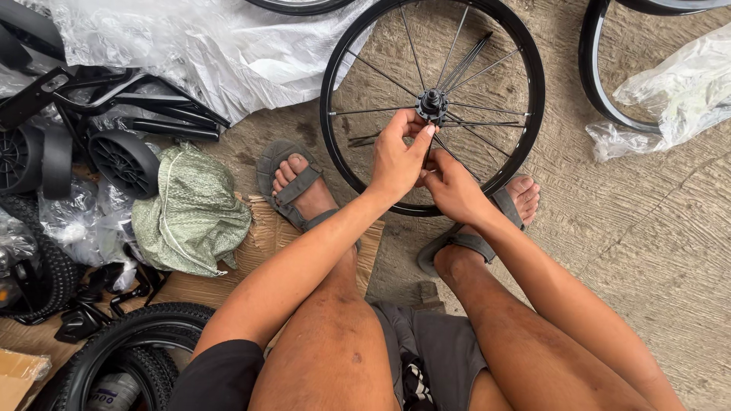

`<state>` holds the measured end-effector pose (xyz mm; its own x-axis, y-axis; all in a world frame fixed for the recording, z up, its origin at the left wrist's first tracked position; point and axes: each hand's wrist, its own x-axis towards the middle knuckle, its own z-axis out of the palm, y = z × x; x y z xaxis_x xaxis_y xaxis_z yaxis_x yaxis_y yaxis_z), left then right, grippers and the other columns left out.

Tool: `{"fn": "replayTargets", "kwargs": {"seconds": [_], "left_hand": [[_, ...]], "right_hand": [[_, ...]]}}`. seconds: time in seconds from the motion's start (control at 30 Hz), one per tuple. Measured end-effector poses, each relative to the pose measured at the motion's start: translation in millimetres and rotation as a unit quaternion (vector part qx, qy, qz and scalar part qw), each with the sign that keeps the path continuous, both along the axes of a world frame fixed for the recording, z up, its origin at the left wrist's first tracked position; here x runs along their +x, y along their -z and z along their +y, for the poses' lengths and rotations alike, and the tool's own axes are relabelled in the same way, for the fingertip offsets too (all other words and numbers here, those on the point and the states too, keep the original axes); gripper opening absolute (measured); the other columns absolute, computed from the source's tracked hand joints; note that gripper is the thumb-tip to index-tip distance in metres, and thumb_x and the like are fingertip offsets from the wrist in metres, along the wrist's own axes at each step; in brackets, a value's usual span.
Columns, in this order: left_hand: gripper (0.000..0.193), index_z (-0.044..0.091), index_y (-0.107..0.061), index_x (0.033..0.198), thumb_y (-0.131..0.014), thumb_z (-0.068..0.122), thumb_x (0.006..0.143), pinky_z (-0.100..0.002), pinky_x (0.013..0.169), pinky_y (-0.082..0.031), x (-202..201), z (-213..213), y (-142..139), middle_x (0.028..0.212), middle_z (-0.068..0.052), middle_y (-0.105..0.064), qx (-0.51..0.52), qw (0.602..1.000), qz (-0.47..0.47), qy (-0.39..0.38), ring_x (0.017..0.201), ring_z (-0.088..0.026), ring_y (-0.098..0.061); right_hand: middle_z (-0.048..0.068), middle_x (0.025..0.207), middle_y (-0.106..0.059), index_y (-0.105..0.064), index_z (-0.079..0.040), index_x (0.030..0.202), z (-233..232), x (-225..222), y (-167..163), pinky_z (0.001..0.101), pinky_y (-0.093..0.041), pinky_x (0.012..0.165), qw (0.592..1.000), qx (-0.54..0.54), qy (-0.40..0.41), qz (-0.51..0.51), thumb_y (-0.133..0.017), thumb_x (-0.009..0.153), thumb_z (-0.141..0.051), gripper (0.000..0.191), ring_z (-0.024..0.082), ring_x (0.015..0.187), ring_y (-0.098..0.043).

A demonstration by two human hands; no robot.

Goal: The person assembles a bicycle wheel by inserting spokes through the rim and hub, then tightening the nipples by hand. The person rotates the wheel to check alignment and continues tightening the spokes.

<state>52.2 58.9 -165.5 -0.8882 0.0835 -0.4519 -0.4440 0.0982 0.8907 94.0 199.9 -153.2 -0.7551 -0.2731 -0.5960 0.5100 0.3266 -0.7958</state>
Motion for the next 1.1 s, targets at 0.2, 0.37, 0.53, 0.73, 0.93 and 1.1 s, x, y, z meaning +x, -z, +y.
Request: {"fn": "replayTargets", "kwargs": {"seconds": [0.2, 0.37, 0.53, 0.73, 0.93, 1.1], "left_hand": [[0.015, 0.004, -0.056, 0.106, -0.061, 0.018, 0.102, -0.04, 0.08, -0.055, -8, -7, -6, 0.097, -0.004, -0.08, -0.073, 0.991, 0.088, 0.067, 0.088, -0.024, -0.076], [0.017, 0.005, -0.058, 0.102, -0.063, 0.02, 0.097, -0.042, 0.074, -0.057, -9, -2, -11, 0.09, -0.004, -0.08, -0.112, 0.992, 0.016, 0.057, 0.078, -0.026, -0.078], [0.017, 0.005, -0.062, 0.101, -0.067, 0.02, 0.094, -0.042, 0.073, -0.056, -9, -3, -11, 0.086, -0.007, -0.079, -0.141, 0.987, 0.041, 0.06, 0.079, -0.028, -0.077], [0.014, 0.004, -0.06, 0.097, -0.065, 0.017, 0.096, -0.041, 0.076, -0.057, -8, -9, -3, 0.089, -0.007, -0.079, -0.107, 0.989, 0.069, 0.079, 0.083, -0.027, -0.078], [0.017, 0.003, -0.059, 0.099, -0.067, 0.018, 0.096, -0.037, 0.071, -0.058, -7, -11, -3, 0.089, -0.007, -0.079, -0.09, 0.993, 0.026, 0.07, 0.081, -0.023, -0.079], [0.017, 0.004, -0.062, 0.101, -0.07, 0.017, 0.093, -0.039, 0.068, -0.056, -8, -12, -7, 0.089, -0.006, -0.077, -0.116, 0.99, 0.049, 0.068, 0.071, -0.022, -0.075]], "right_hand": [[0.014, 0.139, -0.057, -0.043, 0.001, 0.142, 7, 10, -10, 0.0354, -0.048, 0.107, 0.956, -0.144, 0.124, -0.226, -0.048, 0.099, -0.007, 0.043, 0.023, 0.124, -0.063], [0.022, 0.141, -0.051, -0.038, 0.008, 0.144, 5, 14, -3, 0.0432, -0.043, 0.117, 0.867, -0.276, 0.295, -0.293, -0.046, 0.101, 0.0, 0.045, 0.031, 0.131, -0.058], [0.02, 0.151, -0.043, -0.03, 0.01, 0.15, 4, 25, -18, 0.0469, -0.042, 0.118, 0.835, -0.319, 0.345, -0.287, -0.052, 0.098, 0.0, 0.058, 0.035, 0.136, -0.053], [0.017, 0.155, -0.044, -0.027, 0.001, 0.154, 22, 17, -53, 0.0424, -0.049, 0.107, 0.907, -0.242, 0.18, -0.295, -0.057, 0.095, -0.01, 0.067, 0.029, 0.132, -0.057], [0.016, 0.107, -0.077, -0.062, 0.003, 0.128, 43, -14, -81, 0.0349, -0.064, 0.079, 0.983, 0.033, -0.053, -0.172, -0.061, 0.098, -0.015, 0.035, 0.024, 0.09, -0.078], [0.012, 0.089, -0.077, -0.067, -0.002, 0.114, 33, -22, -84, 0.0351, -0.06, 0.071, 0.975, 0.199, -0.093, -0.038, -0.06, 0.098, -0.015, 0.021, 0.022, 0.078, -0.079]]}}
